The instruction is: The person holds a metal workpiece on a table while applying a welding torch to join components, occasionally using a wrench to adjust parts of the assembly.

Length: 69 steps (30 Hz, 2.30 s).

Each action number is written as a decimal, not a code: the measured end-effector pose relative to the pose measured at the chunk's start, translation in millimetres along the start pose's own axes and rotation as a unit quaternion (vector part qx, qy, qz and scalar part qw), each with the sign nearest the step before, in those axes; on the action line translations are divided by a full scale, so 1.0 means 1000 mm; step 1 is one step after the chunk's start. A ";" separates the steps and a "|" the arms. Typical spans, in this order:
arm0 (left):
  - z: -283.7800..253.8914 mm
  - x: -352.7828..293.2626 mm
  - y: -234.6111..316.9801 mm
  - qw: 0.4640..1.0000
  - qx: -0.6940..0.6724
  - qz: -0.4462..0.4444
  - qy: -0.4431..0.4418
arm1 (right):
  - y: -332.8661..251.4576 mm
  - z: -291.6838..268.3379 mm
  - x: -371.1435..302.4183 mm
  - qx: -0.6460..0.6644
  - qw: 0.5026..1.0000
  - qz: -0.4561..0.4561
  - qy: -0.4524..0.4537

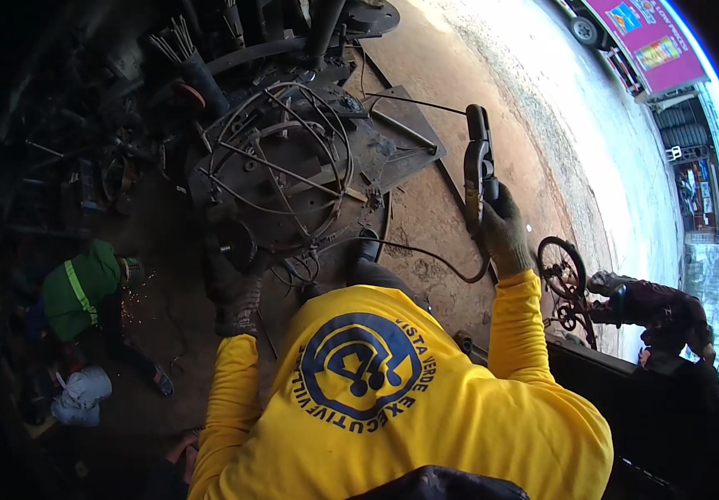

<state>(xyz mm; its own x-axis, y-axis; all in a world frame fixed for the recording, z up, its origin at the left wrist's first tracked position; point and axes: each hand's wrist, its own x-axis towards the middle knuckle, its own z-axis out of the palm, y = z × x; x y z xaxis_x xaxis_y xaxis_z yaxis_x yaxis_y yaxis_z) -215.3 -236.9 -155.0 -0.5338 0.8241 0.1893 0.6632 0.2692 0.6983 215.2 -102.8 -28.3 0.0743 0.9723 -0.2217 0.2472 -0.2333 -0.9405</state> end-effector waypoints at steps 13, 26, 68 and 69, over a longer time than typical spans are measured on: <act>-0.003 -0.002 -0.011 0.999 -0.029 0.019 -0.011 | -0.021 0.031 0.009 -0.062 0.995 0.067 -0.037; -0.004 -0.002 0.001 0.999 0.021 0.040 0.007 | -0.037 0.012 0.021 -0.035 0.999 0.030 -0.028; -0.052 0.004 -0.059 0.958 -0.265 0.013 -0.107 | -0.066 0.051 0.006 -0.228 0.973 -0.020 -0.043; -0.070 0.008 -0.057 0.951 -0.288 0.000 -0.113 | -0.067 0.047 0.002 -0.227 0.973 -0.028 -0.027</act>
<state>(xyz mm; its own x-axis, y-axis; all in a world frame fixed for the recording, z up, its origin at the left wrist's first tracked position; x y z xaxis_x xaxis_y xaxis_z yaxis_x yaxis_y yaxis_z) -294.2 -280.7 -144.6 -0.3644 0.9278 0.0806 0.2313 0.0063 0.9729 153.7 -84.4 22.6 0.0005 0.9799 -0.1992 0.6518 -0.1514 -0.7431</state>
